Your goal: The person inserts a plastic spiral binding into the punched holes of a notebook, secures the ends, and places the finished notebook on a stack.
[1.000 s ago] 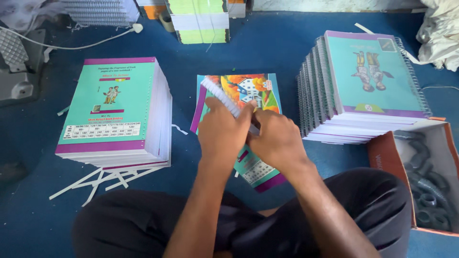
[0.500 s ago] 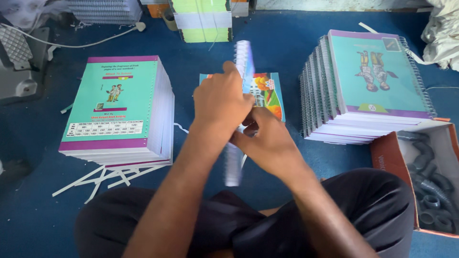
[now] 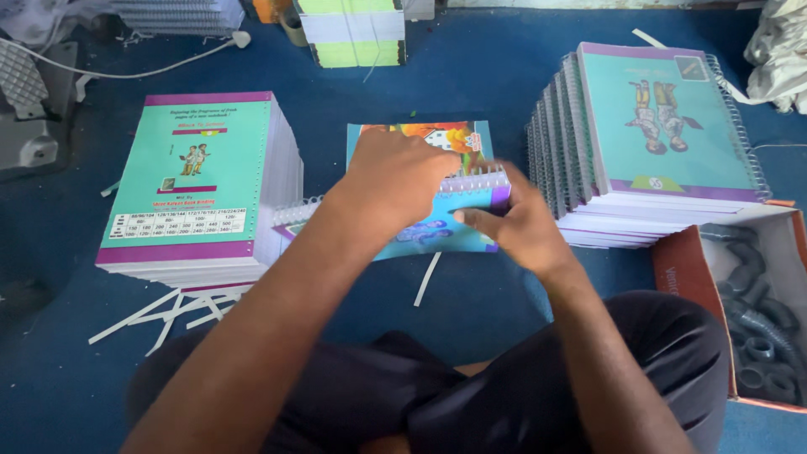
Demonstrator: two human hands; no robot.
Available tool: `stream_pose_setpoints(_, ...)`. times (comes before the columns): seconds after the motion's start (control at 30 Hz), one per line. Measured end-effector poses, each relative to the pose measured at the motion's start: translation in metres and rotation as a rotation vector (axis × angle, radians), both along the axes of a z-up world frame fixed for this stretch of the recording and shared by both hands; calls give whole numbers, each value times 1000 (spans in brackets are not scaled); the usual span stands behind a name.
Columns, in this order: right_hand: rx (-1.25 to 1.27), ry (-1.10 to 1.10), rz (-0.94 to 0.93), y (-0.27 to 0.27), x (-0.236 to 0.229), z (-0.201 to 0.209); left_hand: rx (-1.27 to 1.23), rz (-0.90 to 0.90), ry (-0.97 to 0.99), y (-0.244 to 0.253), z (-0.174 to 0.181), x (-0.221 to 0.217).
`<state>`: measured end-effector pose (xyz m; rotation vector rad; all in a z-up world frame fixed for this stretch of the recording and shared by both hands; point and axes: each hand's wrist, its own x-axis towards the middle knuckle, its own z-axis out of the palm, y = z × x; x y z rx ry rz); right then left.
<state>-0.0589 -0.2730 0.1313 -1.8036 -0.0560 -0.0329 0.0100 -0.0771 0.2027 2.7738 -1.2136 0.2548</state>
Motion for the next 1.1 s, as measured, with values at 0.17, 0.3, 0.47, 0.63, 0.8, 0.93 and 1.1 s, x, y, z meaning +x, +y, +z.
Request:
stream_pose_setpoints(0.17,103,-59,31,0,-1,-36,11,32,-7,-10,-27,4)
stream_pose_setpoints(0.3,171,-63,39,-2,7,-61,-24,59,-40,-13,-50,7)
stream_pose_setpoints(0.47,192,73,-82,-11,18,-82,-155,46,-6,-11,-79,2)
stream_pose_setpoints(0.63,151,87,-125,-23,17,-88,-370,10,29,8,-101,4)
stream_pose_setpoints(0.8,155,78,-68,-26,15,-93,-272,194,77,61,-104,4)
stream_pose_setpoints(0.93,174,15,-71,-24,16,-97,-387,393,337,117,-99,-10)
stream_pose_setpoints(1.1,62,4,-145,-16,16,-95,-798,493,512,126,-119,-16)
